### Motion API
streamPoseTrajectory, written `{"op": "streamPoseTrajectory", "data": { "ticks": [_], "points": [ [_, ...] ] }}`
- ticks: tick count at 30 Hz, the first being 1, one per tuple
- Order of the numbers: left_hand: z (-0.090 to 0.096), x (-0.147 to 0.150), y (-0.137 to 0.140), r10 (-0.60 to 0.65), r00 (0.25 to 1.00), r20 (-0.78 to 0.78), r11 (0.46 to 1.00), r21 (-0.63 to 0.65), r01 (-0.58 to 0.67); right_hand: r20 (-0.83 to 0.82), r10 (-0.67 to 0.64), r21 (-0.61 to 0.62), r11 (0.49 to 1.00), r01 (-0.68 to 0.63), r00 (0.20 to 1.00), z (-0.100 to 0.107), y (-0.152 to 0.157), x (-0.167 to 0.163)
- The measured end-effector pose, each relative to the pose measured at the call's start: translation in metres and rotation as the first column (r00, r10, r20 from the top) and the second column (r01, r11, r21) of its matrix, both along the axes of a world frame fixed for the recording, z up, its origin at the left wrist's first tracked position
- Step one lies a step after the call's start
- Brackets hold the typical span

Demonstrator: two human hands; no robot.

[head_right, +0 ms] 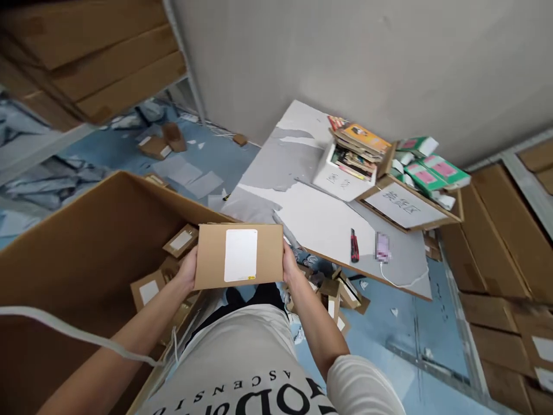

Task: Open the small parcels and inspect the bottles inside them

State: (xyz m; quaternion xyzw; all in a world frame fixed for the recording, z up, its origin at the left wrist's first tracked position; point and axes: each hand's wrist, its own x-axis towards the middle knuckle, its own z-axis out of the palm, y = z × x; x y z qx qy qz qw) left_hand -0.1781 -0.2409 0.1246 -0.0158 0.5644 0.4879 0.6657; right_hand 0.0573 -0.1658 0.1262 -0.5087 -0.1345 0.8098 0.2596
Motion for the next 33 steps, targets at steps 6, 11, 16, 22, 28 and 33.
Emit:
{"op": "streamPoseTrajectory", "data": {
  "ticks": [6, 11, 16, 22, 28, 33],
  "points": [
    [-0.009, 0.087, 0.069, -0.165, 0.986, -0.036, 0.986, -0.013, 0.164, 0.009, -0.257, 0.005, 0.966, 0.257, 0.966, 0.002, 0.008, 0.094],
    [-0.024, 0.156, 0.136, -0.275, 0.961, -0.022, 0.961, -0.002, 0.275, 0.003, -0.387, -0.013, 0.922, 0.387, 0.922, -0.016, 0.041, 0.165],
    [-0.049, 0.203, 0.198, -0.338, 0.941, 0.02, 0.941, -0.022, 0.339, -0.011, -0.403, -0.016, 0.915, 0.403, 0.915, -0.049, 0.09, 0.216],
    [-0.077, 0.233, 0.247, -0.373, 0.927, 0.034, 0.926, -0.042, 0.375, 0.004, -0.36, -0.079, 0.93, 0.359, 0.933, -0.082, 0.139, 0.249],
    [-0.097, 0.243, 0.277, -0.37, 0.927, -0.053, 0.928, -0.067, 0.367, 0.052, -0.347, -0.046, 0.936, 0.349, 0.937, -0.111, 0.169, 0.257],
    [-0.115, 0.238, 0.288, -0.427, 0.897, -0.115, 0.903, -0.102, 0.417, 0.118, -0.303, -0.016, 0.952, 0.307, 0.946, -0.121, 0.185, 0.254]
  ]
}}
